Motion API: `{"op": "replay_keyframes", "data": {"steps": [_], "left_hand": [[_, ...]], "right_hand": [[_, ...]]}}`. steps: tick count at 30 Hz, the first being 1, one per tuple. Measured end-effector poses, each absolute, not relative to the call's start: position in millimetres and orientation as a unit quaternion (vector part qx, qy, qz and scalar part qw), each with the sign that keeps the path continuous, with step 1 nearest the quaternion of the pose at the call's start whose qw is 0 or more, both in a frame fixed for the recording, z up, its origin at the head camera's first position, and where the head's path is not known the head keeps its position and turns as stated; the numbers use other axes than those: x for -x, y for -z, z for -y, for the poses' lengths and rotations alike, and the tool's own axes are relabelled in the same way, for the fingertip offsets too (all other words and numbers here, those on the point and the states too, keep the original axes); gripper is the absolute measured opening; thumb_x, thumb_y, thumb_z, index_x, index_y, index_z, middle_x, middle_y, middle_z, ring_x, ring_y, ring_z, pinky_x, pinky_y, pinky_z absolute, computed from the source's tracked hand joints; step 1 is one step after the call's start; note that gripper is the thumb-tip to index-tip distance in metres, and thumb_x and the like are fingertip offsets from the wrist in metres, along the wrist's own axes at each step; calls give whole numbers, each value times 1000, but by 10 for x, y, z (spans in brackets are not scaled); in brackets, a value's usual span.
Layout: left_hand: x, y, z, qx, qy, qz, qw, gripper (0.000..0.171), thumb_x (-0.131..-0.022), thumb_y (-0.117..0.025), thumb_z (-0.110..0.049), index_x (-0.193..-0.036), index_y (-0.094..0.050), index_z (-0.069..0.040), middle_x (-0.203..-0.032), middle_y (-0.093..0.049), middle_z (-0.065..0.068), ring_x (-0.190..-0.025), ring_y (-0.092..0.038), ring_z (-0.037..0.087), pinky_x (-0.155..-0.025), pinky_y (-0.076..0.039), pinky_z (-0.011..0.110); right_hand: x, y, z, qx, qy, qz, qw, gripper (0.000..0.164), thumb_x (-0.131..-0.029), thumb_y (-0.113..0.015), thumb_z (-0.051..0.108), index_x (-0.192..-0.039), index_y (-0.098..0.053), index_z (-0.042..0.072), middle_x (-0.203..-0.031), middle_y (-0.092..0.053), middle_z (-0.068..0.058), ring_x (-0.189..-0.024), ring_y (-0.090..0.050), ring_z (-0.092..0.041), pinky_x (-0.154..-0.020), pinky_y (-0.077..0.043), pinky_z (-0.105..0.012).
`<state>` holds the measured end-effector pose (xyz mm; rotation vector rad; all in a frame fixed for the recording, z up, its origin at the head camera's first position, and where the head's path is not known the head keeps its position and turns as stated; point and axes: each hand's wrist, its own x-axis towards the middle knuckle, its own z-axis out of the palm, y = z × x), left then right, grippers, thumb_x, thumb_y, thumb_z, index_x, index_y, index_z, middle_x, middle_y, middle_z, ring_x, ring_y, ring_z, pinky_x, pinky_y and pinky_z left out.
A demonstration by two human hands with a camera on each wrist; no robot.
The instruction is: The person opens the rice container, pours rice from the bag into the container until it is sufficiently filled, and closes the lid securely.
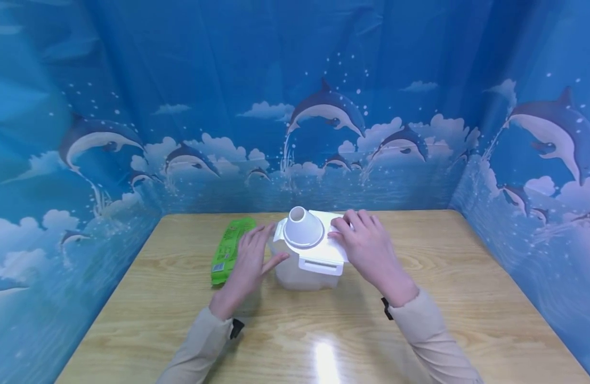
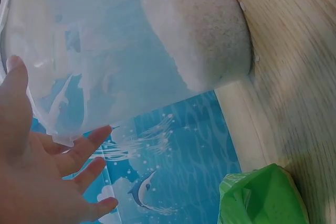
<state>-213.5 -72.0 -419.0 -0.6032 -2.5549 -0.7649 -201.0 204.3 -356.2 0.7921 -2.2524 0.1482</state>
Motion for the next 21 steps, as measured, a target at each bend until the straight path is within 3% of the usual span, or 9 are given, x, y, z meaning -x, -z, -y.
{"op": "replay_keyframes", "data": {"steps": [4,7,10,12,21], "left_hand": [[2152,4170,743,215,297,914,174,83,-91,-67,-55,-153,-39,-6,-147,-52,19,-141,-40,41,-118,-24,65],[2154,4147,768,217,323,908,153,79,-91,-70,-47,-153,-40,-7,-147,-53,19,-140,-40,41,-118,-24,65],[2158,4132,793,221,348,900,140,75,-93,-70,-41,-152,-41,-6,-147,-53,18,-140,-41,40,-118,-25,64],[2163,4131,803,219,363,896,133,71,-94,-69,-40,-152,-42,-6,-147,-54,17,-141,-40,40,-118,-26,64],[2194,4095,872,211,400,882,135,73,-99,-51,-57,-148,-46,-4,-145,-54,17,-141,-40,39,-118,-29,62]], "right_hand": [[2076,3605,-1973,-307,-62,880,357,57,-109,-28,49,-105,-68,9,-94,-61,-10,-83,-52,-29,-71,-48,-41],[2129,3639,-1932,-307,-73,882,351,41,-108,-43,42,-105,-68,10,-94,-61,-9,-83,-52,-28,-69,-47,-39],[2179,3662,-1888,-307,-83,881,351,22,-101,-63,31,-106,-69,10,-94,-61,-9,-82,-52,-27,-67,-46,-38],[2199,3667,-1858,-306,-87,882,348,18,-96,-70,25,-106,-69,10,-94,-60,-8,-82,-51,-27,-66,-45,-37],[2237,3677,-1768,-294,-116,890,328,19,-95,-71,24,-109,-69,12,-94,-59,-7,-82,-50,-25,-65,-41,-34]]}}
